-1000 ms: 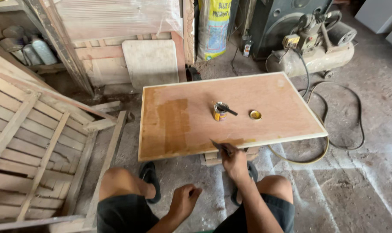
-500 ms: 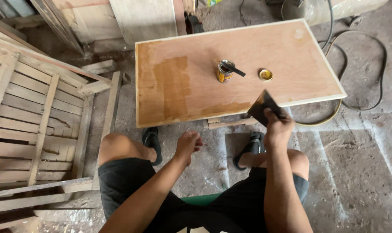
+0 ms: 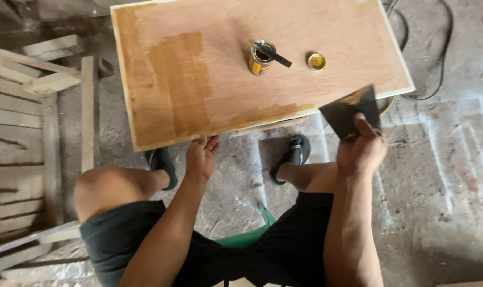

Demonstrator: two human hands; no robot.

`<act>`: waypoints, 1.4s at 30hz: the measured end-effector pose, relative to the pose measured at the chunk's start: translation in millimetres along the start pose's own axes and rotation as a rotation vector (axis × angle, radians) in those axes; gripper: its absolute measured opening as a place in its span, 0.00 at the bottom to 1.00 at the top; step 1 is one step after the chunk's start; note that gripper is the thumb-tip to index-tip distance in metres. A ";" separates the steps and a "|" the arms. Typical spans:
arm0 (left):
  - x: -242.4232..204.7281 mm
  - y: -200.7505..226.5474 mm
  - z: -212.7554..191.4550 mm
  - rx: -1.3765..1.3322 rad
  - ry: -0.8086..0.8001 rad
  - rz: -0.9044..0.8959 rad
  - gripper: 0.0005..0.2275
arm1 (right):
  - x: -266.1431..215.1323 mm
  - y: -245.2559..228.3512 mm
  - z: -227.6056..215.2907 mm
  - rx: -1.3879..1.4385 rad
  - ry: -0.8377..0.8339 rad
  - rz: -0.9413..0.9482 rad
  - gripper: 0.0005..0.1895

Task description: The person applies a liquid stain to a wooden board using a small piece of dark material and a scraper tool, periodically dipping the scraper into a small yellow can of stain to transfer it to the wood surface.

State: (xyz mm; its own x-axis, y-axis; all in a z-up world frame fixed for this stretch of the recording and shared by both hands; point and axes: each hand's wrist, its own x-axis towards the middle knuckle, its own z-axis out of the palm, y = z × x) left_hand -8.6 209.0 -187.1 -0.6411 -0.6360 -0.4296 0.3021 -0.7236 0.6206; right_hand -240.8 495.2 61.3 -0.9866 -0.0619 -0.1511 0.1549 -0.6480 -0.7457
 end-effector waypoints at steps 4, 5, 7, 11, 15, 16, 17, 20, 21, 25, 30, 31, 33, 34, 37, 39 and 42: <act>4.6 12.1 8.3 -0.021 0.052 -0.043 0.15 | -12.7 -39.3 -11.2 -0.095 -0.019 -0.241 0.16; 8.7 16.1 8.3 -0.013 0.076 -0.036 0.15 | -15.0 -45.8 -17.9 -0.117 -0.051 -0.299 0.16; 7.8 16.8 4.2 -0.005 0.143 -0.022 0.15 | -21.3 -50.1 -36.9 -0.298 0.018 -0.328 0.16; 9.4 23.5 -1.8 0.051 0.147 -0.017 0.13 | -19.4 -20.8 -77.0 -0.641 0.065 -0.251 0.13; 14.3 48.9 -10.4 0.031 0.156 0.043 0.11 | -12.1 27.5 -95.6 -0.966 -0.062 -0.241 0.08; 12.6 57.8 -3.9 0.031 0.159 0.074 0.11 | -7.0 35.9 -94.9 -1.045 -0.102 -0.235 0.09; 4.7 62.3 8.0 0.088 0.227 0.042 0.11 | -2.5 40.5 -93.2 -1.125 -0.143 -0.228 0.10; -24.8 101.1 55.7 0.535 0.377 0.024 0.13 | 4.4 51.2 -76.7 -1.302 -0.539 -0.586 0.13; -38.6 103.2 76.5 0.860 0.389 0.060 0.14 | 11.7 56.7 -69.4 -1.369 -0.600 -0.691 0.13; -4.4 82.0 161.2 1.530 0.012 0.684 0.21 | 49.4 91.4 -57.8 -1.545 -0.776 -0.940 0.11; 102.4 56.8 243.1 2.012 0.099 0.042 0.60 | 87.3 135.9 -56.1 -1.611 -0.964 -1.043 0.16; 115.2 53.3 246.7 2.022 0.110 -0.085 0.65 | 79.0 136.8 -61.3 -1.652 -0.936 -1.056 0.19; 132.6 38.1 243.3 2.046 0.131 -0.112 0.66 | 76.5 131.2 -69.5 -1.705 -0.969 -1.051 0.21; 137.5 31.6 237.8 2.062 0.139 -0.122 0.66 | 85.1 124.7 -67.8 -1.709 -1.019 -1.050 0.20; 142.2 26.5 231.3 2.107 0.201 0.081 0.61 | 90.5 98.7 -44.4 -1.742 -1.108 -0.849 0.22; 147.0 33.7 239.0 2.099 0.179 -0.002 0.63 | 102.7 90.9 -18.7 -1.746 -1.136 -0.747 0.23; 131.8 34.9 236.9 2.085 0.129 -0.068 0.64 | 106.3 111.6 -12.0 -1.747 -1.134 -0.714 0.17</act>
State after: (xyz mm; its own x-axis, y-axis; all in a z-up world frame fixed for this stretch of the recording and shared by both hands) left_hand -249.7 163.4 -66.6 -0.5453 -0.7047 -0.4539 -0.8341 0.5098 0.2105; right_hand -327.8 425.4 -45.8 -0.3883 -0.9031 0.1835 -0.9060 0.3376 -0.2556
